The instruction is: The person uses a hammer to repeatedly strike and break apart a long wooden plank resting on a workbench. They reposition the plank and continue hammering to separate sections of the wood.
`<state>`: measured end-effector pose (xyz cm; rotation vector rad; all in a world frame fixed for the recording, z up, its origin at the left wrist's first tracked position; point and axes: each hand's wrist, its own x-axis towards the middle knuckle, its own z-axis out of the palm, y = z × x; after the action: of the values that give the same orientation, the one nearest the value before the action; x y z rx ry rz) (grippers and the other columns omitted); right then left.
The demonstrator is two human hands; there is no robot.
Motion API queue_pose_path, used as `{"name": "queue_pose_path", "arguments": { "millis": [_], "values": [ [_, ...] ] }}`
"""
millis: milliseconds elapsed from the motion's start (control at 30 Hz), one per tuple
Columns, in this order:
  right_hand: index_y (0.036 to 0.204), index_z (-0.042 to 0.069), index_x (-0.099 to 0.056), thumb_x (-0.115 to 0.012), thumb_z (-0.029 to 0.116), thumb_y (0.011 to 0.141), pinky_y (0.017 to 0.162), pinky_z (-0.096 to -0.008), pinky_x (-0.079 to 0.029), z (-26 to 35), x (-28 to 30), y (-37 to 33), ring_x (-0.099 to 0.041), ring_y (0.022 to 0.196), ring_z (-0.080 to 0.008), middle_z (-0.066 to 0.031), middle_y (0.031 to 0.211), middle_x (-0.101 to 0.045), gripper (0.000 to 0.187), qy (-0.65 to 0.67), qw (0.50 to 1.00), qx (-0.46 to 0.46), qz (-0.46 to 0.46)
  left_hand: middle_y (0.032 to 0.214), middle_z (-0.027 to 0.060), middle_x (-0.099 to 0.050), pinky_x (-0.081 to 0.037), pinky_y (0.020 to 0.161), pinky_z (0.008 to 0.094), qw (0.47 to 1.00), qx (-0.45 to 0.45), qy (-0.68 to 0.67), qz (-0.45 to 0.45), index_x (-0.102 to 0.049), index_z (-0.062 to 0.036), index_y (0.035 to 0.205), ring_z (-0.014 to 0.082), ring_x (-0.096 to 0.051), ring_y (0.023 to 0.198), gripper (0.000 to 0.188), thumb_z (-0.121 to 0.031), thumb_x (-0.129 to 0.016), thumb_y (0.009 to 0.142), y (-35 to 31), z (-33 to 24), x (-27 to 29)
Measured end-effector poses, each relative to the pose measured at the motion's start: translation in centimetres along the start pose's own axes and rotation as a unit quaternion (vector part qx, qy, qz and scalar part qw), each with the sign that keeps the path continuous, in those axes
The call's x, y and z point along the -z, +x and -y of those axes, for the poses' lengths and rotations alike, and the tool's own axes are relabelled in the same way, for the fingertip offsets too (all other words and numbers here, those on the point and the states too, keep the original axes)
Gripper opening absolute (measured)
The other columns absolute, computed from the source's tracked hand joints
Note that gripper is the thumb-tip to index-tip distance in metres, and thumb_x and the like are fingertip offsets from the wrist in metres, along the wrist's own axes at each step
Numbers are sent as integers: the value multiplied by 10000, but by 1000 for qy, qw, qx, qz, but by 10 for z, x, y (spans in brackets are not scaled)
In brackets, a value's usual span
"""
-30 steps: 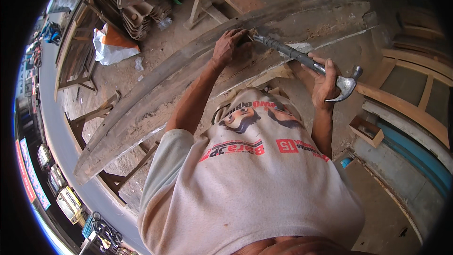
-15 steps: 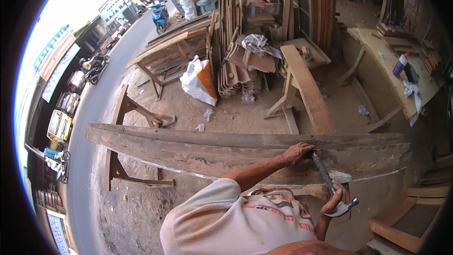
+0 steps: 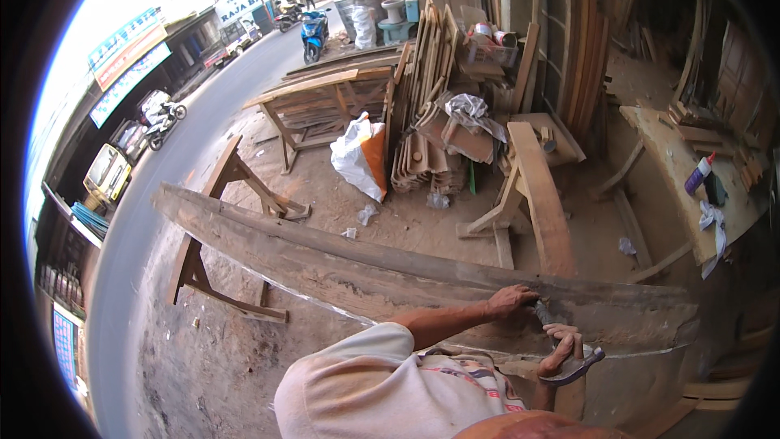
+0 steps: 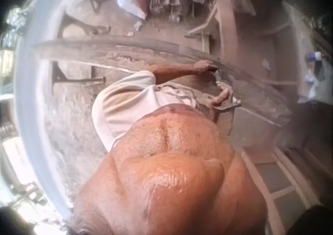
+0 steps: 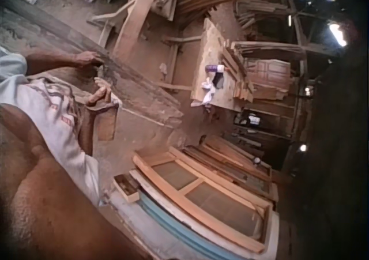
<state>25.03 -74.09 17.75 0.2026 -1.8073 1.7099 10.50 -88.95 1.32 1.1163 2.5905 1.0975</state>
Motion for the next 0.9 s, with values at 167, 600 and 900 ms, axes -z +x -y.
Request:
{"name": "queue_pose_path", "arguments": {
  "millis": [167,600,900],
  "values": [
    [742,56,-361,-403,181,1052,554,-300,-378,-18,-2,17,-406,559,-147,-51,634,-401,337,50,998,3,36,1224,175,-653,-470,1005,462,999,22,10,-40,-600,-75,1367,367,-593,1184,528,-388,-649,945,-1,-5,-8],
    [772,21,-423,-450,229,1079,526,-365,-412,-82,-27,86,-457,562,-161,-49,634,-434,371,-144,987,41,51,1216,198,-652,-460,989,448,991,-9,63,-115,-476,-66,1485,358,-602,1162,682,-387,-682,920,-8,10,-25],
    [694,36,-417,-465,223,1079,439,-357,-328,-46,-49,155,-416,470,-115,-9,536,-368,431,-88,989,-92,71,1256,184,-626,-453,955,409,992,34,115,-42,-302,-2,1567,319,-585,1154,828,-455,-624,954,-6,-26,-3]
  ]
}}
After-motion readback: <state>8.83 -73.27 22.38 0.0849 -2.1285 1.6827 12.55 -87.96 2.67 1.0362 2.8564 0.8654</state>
